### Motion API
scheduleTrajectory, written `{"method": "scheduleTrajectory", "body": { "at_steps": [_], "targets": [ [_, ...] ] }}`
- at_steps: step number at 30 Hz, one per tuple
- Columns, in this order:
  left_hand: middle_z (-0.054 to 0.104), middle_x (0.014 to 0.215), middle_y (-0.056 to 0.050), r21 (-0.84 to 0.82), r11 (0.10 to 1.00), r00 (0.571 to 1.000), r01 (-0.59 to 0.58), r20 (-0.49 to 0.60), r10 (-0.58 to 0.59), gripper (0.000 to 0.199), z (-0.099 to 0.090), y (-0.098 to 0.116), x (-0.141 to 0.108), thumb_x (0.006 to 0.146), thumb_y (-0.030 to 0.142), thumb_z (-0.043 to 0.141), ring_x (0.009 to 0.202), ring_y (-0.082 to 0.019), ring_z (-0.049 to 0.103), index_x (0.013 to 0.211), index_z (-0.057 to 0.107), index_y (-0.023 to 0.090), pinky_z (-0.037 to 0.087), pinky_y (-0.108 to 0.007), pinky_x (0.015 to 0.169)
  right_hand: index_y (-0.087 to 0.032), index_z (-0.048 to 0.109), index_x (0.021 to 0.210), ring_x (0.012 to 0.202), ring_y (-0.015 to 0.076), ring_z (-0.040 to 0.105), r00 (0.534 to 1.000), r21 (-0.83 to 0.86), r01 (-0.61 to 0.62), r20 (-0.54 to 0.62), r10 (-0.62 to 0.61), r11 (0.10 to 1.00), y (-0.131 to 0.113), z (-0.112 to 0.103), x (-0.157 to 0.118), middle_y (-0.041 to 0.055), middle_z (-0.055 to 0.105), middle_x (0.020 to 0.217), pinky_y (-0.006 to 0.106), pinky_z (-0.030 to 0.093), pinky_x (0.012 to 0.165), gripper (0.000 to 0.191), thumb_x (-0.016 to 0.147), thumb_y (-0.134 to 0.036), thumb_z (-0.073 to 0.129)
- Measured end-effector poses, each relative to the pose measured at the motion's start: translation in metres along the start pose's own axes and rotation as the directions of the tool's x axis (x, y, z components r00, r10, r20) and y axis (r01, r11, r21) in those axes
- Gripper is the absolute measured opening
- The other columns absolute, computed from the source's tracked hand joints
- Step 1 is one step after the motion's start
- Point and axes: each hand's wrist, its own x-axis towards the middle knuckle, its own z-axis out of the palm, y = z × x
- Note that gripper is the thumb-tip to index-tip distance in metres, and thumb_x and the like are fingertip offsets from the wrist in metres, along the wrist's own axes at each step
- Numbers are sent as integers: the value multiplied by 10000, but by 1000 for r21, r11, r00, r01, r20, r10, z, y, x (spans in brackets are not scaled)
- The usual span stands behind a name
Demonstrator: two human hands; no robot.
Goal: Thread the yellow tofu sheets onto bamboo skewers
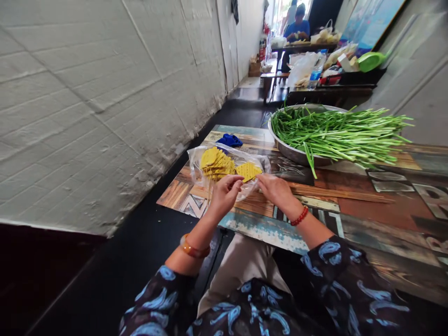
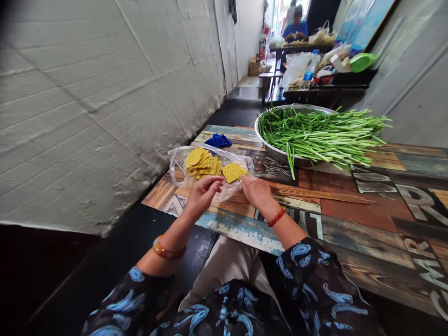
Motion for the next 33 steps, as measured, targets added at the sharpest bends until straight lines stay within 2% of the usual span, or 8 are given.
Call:
{"method": "scheduleTrajectory", "body": {
  "at_steps": [3, 6, 9, 15, 19, 22, 28, 33],
  "targets": [
    [716, 913, -89, 269, 962, 999, -46, -12, 52, 182, 14, -28, 13, 877, 249, 566, 828, -200, 655, 918, 731, 185, 500, -326, 743, -198, 706, 1161, 1031, 233, 679, 999, 21, 40, 20, -41, 999, 9, 0, -8, 123, 736, 1121, 295, 465, 851, 313, 1033, -292, 436],
    [711, 990, -117, 475, 874, 995, -97, 43, 87, 220, 23, -42, 24, 908, 239, 524, 928, -232, 649, 973, 721, 169, 505, -370, 827, -188, 723, 1112, 1050, 229, 665, 998, 50, 42, 35, -44, 998, 12, 1, -12, 123, 730, 1120, 286, 451, 853, 316, 1036, -287, 433],
    [702, 1040, -130, 577, 808, 993, -117, 77, 89, 241, 34, -50, 33, 914, 245, 519, 993, -256, 639, 1033, 708, 155, 500, -411, 903, -180, 733, 1075, 1023, 237, 669, 998, 61, 29, 53, -32, 998, 11, -2, -13, 126, 730, 1104, 289, 457, 809, 315, 1030, -290, 441],
    [660, 1174, -200, 689, 724, 999, -12, -15, 31, 372, 51, -67, 65, 887, 182, 456, 1143, -306, 597, 1201, 629, 81, 449, -474, 1025, -186, 719, 1083, 1034, 227, 668, 999, 78, 25, 38, -28, 997, 10, -9, -15, 113, 728, 1109, 285, 478, 809, 310, 1029, -285, 430],
    [602, 1338, -216, 759, 650, 998, -38, 59, -11, 461, 55, -67, 87, 859, 184, 480, 1285, -305, 532, 1293, 580, 67, 375, -428, 1120, -182, 717, 1066, 1029, 230, 675, 1000, 101, 26, 15, -27, 995, 12, -9, -14, 113, 732, 1103, 293, 487, 830, 308, 1028, -283, 429],
    [605, 1356, -203, 800, 597, 992, -57, 115, -60, 492, 58, -62, 97, 836, 202, 526, 1289, -310, 540, 1313, 574, 91, 373, -421, 1119, -178, 717, 1058, 1016, 231, 684, 1000, 119, 30, -13, -29, 992, 12, -10, -14, 112, 736, 1101, 292, 494, 825, 297, 1023, -277, 439],
    [664, 1248, -203, 827, 560, 987, -45, 122, -100, 505, 57, -50, 107, 784, 240, 601, 1190, -321, 599, 1270, 607, 102, 424, -423, 1043, -159, 722, 1035, 987, 235, 697, 998, 137, 49, -53, -42, 989, 13, -15, -14, 127, 742, 1081, 300, 500, 819, 323, 1025, -241, 410],
    [704, 1033, -172, 793, 609, 994, 15, 52, -92, 442, 50, -41, 114, 671, 298, 686, 1090, -344, 609, 1066, 688, 99, 455, -405, 938, -162, 704, 1091, 985, 222, 693, 996, 169, 40, -84, -26, 985, 13, -16, -13, 138, 723, 1133, 284, 494, 811, 354, 1042, -256, 367]
  ]
}}
